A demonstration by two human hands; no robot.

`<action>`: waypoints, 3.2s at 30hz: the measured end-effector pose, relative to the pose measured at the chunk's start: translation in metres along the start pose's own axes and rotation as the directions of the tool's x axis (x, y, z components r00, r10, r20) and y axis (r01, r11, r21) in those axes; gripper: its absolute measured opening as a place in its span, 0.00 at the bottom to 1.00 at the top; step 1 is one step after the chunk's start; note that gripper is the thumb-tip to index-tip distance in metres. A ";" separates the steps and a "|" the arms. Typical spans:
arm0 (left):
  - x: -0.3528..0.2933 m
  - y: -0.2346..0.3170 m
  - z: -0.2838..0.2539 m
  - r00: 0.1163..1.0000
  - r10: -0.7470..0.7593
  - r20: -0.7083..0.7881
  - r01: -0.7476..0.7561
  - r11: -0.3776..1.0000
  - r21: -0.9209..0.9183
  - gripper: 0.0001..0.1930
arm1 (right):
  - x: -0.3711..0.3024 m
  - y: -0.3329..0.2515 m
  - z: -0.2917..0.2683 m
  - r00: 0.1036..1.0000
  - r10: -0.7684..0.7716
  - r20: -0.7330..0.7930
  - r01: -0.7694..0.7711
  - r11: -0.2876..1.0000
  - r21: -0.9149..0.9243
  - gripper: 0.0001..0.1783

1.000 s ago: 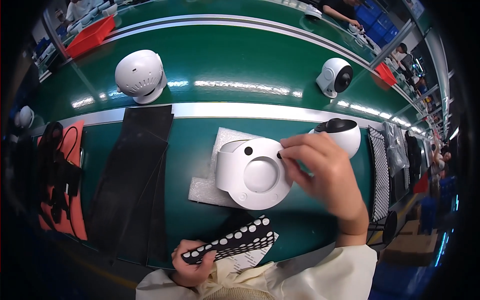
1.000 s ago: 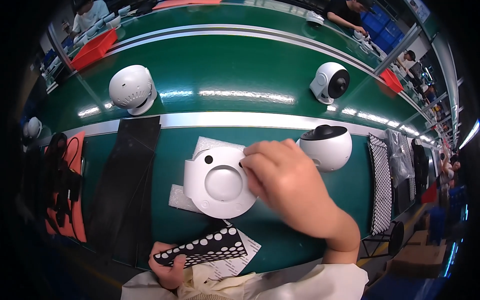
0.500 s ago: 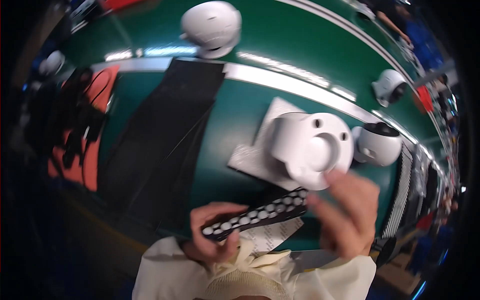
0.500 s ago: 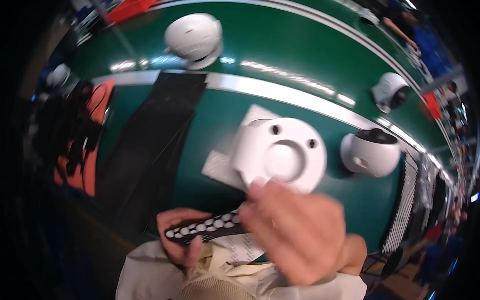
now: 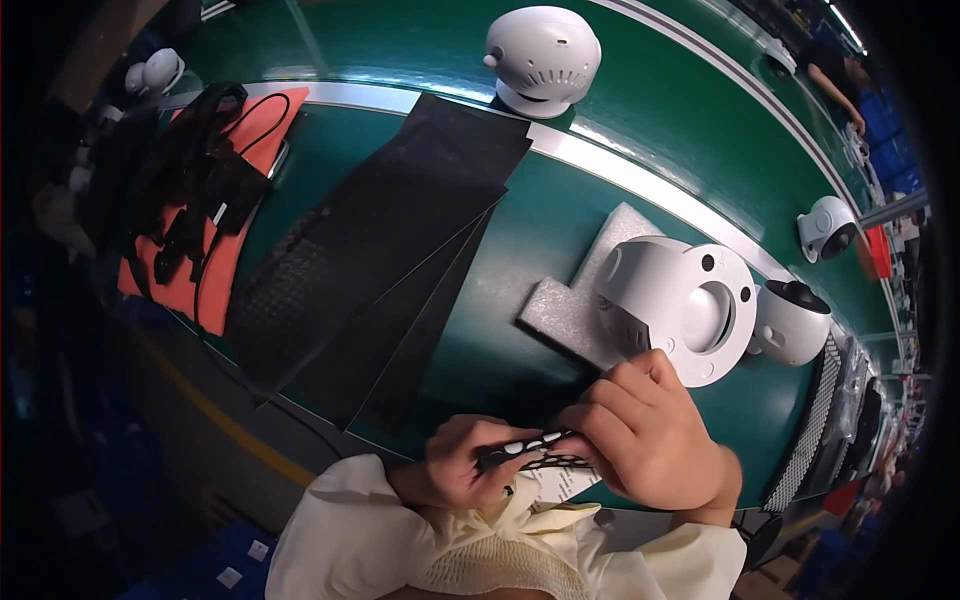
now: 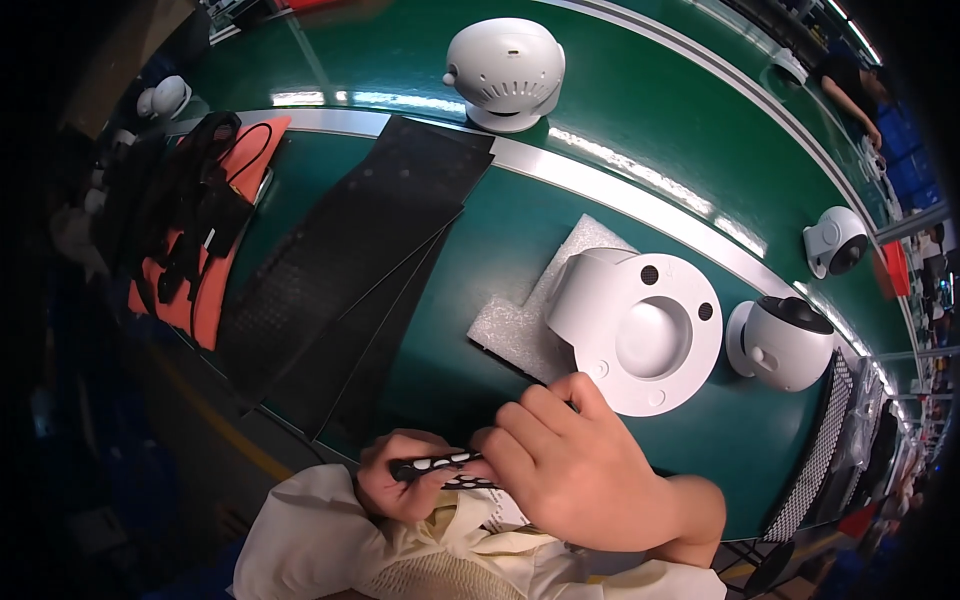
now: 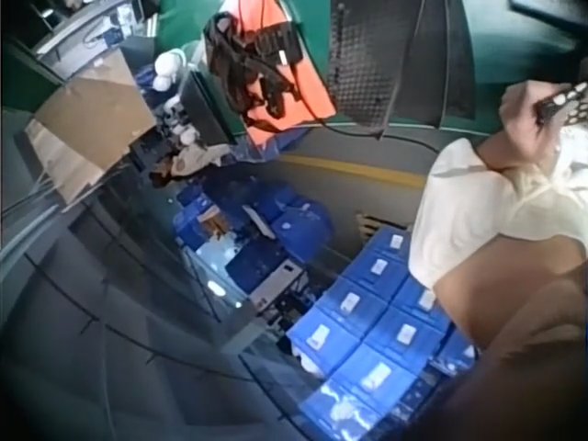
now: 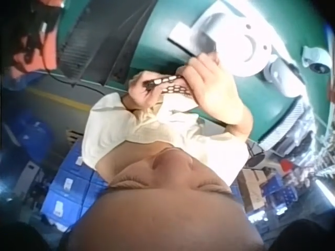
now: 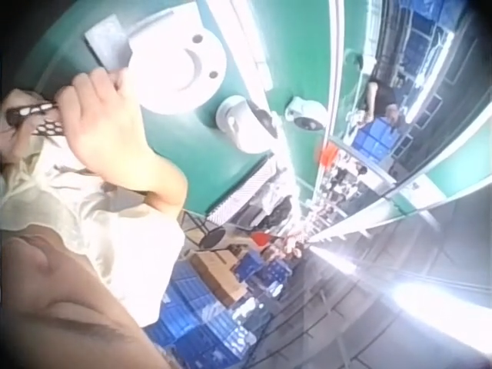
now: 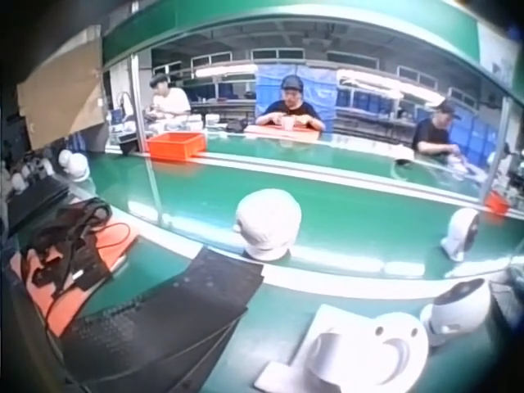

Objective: Peeling and sticking small round covers or labels onto the base of security camera housings on an assembly line.

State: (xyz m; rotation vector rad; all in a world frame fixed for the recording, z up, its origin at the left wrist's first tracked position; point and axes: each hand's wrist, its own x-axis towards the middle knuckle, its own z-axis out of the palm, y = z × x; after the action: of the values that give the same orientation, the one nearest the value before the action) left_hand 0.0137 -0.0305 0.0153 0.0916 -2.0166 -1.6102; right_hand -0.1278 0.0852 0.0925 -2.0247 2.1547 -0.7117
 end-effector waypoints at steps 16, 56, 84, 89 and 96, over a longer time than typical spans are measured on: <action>0.011 -0.006 0.003 0.989 0.145 0.011 -0.146 0.985 0.095 0.11 | 0.012 -0.017 0.000 0.988 -0.035 -0.148 0.042 0.998 0.044 0.14; 0.018 -0.011 0.015 0.991 -0.110 0.070 0.102 0.988 0.117 0.07 | -0.018 0.047 -0.030 0.827 0.545 -0.136 -0.401 0.742 0.537 0.17; 0.011 -0.019 0.014 0.977 -0.205 0.053 0.201 0.978 0.060 0.09 | -0.061 0.046 -0.042 0.786 0.503 -0.358 -0.452 0.864 0.223 0.08; 0.011 -0.017 0.015 0.976 -0.210 0.052 0.205 0.975 0.083 0.09 | -0.063 0.052 -0.041 0.684 0.718 -0.130 -0.601 0.655 0.458 0.04; 0.009 -0.020 0.017 0.968 -0.240 0.073 0.233 0.968 0.092 0.09 | -0.066 0.060 -0.039 0.769 0.639 -0.010 -0.558 0.678 0.479 0.03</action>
State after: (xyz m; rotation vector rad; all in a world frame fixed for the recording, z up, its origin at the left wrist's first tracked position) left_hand -0.0067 -0.0246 -0.0020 0.3113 -2.2066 -1.6972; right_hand -0.1902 0.1595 0.0874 -0.9481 2.2591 -1.1618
